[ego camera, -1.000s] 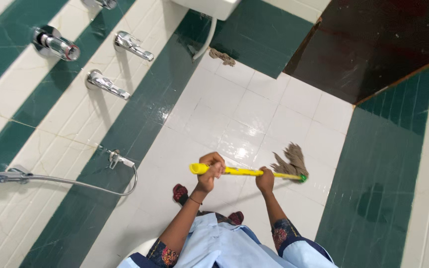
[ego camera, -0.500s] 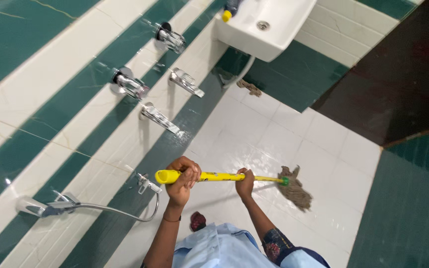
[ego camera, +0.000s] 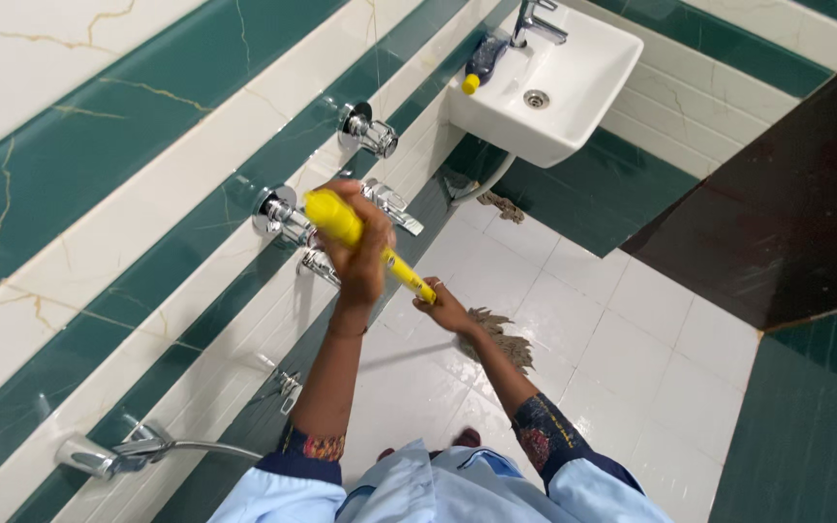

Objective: The person mops the bathroom floor, pours a blue liquid cleaning solution from a bottle onto the tiles, and continues mopping around the toilet and sink area.

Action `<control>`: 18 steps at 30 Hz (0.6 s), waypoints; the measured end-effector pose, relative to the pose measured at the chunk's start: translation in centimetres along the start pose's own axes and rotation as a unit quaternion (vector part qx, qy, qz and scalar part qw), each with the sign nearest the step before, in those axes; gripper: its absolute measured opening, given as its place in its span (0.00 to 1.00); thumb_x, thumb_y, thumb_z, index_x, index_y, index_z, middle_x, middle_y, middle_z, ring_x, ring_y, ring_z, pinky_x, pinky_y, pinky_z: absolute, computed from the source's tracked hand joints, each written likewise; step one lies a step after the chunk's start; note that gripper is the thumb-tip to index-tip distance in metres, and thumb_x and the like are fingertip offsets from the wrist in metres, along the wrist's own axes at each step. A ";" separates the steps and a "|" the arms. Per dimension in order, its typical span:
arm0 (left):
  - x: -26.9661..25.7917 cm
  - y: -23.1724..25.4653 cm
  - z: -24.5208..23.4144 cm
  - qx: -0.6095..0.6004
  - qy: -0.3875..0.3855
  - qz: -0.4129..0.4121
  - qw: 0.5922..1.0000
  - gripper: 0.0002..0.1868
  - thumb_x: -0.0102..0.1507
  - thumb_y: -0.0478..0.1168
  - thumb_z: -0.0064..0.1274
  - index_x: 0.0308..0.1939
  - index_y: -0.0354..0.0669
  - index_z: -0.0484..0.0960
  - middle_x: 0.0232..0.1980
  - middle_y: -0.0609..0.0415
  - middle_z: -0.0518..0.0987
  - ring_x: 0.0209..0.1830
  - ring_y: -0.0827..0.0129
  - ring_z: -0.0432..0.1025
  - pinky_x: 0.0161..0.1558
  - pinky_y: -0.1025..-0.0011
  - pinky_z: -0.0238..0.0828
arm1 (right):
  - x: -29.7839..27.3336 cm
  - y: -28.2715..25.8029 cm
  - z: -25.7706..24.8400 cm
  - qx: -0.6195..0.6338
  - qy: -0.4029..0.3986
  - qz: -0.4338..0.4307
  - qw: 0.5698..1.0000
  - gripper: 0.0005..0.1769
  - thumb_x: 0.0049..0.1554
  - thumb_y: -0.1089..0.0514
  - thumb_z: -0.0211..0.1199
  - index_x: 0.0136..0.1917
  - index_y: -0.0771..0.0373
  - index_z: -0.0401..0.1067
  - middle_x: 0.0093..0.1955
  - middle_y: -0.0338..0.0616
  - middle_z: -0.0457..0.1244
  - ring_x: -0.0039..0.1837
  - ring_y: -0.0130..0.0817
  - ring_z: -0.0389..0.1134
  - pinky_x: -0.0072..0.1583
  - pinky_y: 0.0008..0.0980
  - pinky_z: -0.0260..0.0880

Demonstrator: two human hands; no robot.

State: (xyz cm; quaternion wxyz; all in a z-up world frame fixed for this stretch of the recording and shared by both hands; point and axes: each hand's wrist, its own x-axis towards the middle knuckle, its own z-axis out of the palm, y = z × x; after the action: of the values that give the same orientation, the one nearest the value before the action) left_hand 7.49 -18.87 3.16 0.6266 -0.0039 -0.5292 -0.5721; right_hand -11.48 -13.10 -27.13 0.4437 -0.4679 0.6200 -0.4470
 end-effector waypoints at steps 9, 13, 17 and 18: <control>0.4 -18.3 -0.6 0.298 -0.009 -0.181 0.937 0.20 0.74 0.50 0.43 0.61 0.39 0.66 0.54 0.48 0.78 0.54 0.61 0.76 0.53 0.65 0.72 | 11.5 -8.8 -15.9 0.090 0.030 -0.018 0.995 0.19 0.63 0.62 0.55 0.67 0.59 0.64 0.57 0.40 0.66 0.57 0.31 0.69 0.55 0.35 0.74; 2.3 -23.8 -2.5 0.332 0.063 -0.160 0.928 0.19 0.73 0.49 0.43 0.59 0.38 0.68 0.56 0.43 0.79 0.58 0.55 0.75 0.57 0.63 0.71 | 19.3 -10.7 -20.9 0.099 0.065 -0.048 0.992 0.20 0.63 0.62 0.58 0.69 0.58 0.63 0.59 0.41 0.64 0.58 0.30 0.68 0.55 0.36 0.75; 1.7 -26.2 -4.6 0.349 0.103 -0.200 0.910 0.18 0.74 0.49 0.41 0.57 0.38 0.68 0.53 0.43 0.79 0.55 0.56 0.76 0.55 0.63 0.71 | 26.3 -11.2 -23.8 0.022 0.114 -0.029 0.993 0.30 0.60 0.60 0.60 0.74 0.52 0.58 0.61 0.47 0.60 0.56 0.36 0.67 0.53 0.38 0.72; 1.0 -26.7 -4.9 0.341 0.093 -0.222 0.909 0.18 0.74 0.50 0.40 0.55 0.38 0.68 0.52 0.44 0.80 0.54 0.57 0.77 0.53 0.64 0.72 | 28.1 -11.2 -24.0 -0.025 0.128 -0.018 0.991 0.31 0.60 0.57 0.61 0.74 0.51 0.57 0.61 0.50 0.60 0.56 0.40 0.67 0.54 0.40 0.71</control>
State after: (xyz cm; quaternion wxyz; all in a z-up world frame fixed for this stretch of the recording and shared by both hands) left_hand -8.75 -31.82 -14.33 0.4931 0.3809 -0.6181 -0.4792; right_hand -37.46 -39.03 -15.04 0.3402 -0.4290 0.6742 -0.4956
